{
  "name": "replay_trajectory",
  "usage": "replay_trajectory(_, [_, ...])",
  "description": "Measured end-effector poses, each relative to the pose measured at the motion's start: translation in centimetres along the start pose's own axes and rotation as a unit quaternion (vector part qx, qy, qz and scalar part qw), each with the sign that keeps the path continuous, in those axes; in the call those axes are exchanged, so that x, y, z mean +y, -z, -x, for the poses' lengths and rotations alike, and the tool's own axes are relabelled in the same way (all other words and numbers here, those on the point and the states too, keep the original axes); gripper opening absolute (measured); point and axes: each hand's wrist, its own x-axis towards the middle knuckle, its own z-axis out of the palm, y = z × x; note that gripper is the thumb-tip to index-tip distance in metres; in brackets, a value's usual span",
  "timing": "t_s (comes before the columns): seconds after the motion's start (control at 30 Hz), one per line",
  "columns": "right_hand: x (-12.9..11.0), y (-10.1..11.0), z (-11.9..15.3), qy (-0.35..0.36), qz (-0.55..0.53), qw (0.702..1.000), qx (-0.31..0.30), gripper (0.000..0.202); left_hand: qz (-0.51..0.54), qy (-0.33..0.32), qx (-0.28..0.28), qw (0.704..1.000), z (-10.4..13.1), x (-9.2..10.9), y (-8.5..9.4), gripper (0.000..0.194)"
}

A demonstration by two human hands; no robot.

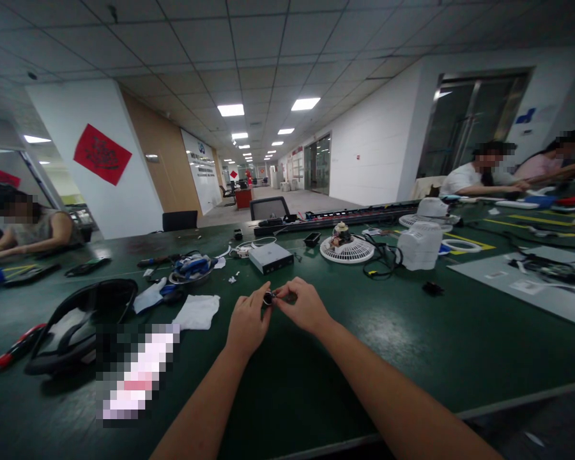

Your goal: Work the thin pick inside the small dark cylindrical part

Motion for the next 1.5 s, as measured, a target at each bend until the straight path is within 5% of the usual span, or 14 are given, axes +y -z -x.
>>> replay_trajectory(0.3, [-0.16, 0.2, -0.12, 0.021, -0.005, 1.0, 0.004, 0.023, -0.005, -0.007, -0.003, 1.0, -0.06, 0.14, 0.06, 0.048])
replay_trajectory(0.8, [-0.31, 0.36, -0.42, 0.061, 0.074, 0.994, -0.052, 0.016, 0.005, -0.028, 0.004, 1.0, 0.04, -0.2, -0.27, 0.049])
replay_trajectory(1.23, [-0.16, 0.22, -0.41, -0.017, 0.067, 0.998, -0.012, 0.022, 0.001, -0.027, 0.004, 1.0, 0.04, -0.08, -0.19, 0.047])
replay_trajectory(1.5, [0.07, 0.09, -0.58, 0.032, 0.085, 0.994, -0.066, 0.016, 0.007, -0.03, -0.003, 1.0, 0.09, -0.2, -0.23, 0.051])
